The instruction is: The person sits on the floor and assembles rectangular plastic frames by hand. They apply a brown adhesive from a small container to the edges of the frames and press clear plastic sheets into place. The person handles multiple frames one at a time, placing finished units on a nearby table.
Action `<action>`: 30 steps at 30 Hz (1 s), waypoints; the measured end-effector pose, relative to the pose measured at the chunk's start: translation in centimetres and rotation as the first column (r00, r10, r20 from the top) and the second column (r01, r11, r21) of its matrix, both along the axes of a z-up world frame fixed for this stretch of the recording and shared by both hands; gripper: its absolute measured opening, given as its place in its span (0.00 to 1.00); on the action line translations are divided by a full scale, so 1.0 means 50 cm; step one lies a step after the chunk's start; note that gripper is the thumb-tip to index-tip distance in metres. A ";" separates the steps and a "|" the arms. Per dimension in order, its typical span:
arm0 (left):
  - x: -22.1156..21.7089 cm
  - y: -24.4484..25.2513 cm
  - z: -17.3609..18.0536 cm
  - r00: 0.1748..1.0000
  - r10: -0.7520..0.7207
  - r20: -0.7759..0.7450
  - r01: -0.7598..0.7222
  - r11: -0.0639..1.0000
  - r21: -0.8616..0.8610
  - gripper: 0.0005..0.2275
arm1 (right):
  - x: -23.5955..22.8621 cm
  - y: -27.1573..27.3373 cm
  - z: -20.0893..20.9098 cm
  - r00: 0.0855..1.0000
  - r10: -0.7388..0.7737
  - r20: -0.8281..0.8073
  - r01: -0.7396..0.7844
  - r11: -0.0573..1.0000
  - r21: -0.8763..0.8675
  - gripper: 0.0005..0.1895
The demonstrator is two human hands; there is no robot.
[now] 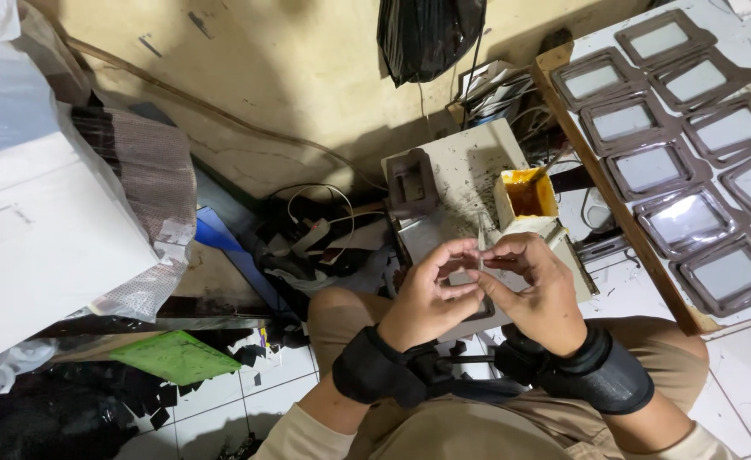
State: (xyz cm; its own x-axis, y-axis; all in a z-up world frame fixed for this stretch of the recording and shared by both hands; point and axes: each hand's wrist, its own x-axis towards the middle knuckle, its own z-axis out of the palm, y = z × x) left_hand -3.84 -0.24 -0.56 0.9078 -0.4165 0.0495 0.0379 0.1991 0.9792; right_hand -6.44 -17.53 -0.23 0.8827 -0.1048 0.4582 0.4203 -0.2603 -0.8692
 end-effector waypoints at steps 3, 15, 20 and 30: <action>0.000 -0.001 -0.022 1.000 -0.016 -0.010 0.016 0.999 -0.036 0.27 | 0.001 -0.008 -0.005 1.000 -0.003 -0.024 0.004 0.999 0.039 0.14; 0.035 0.023 -0.098 0.974 0.203 0.104 -0.223 0.945 0.240 0.14 | 0.015 -0.056 -0.024 0.985 0.114 -0.129 -0.104 0.991 0.082 0.04; 0.030 0.034 -0.115 0.981 0.176 -0.086 -0.155 0.966 0.205 0.13 | 0.016 -0.077 -0.069 0.946 0.198 -0.258 -0.144 0.966 0.213 0.02; 0.036 0.055 -0.223 0.985 0.114 -0.127 -0.055 0.918 0.393 0.07 | 0.024 -0.087 -0.180 0.873 0.082 -0.481 -0.126 0.990 -0.059 0.05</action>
State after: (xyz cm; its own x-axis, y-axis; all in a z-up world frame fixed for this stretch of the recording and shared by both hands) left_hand -2.05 2.52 -11.69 0.9255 -0.2980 -0.2338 0.1841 -0.1855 0.9652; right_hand -5.25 -21.89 -9.25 0.9997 0.0200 -0.0170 -0.0097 -0.3209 -0.9471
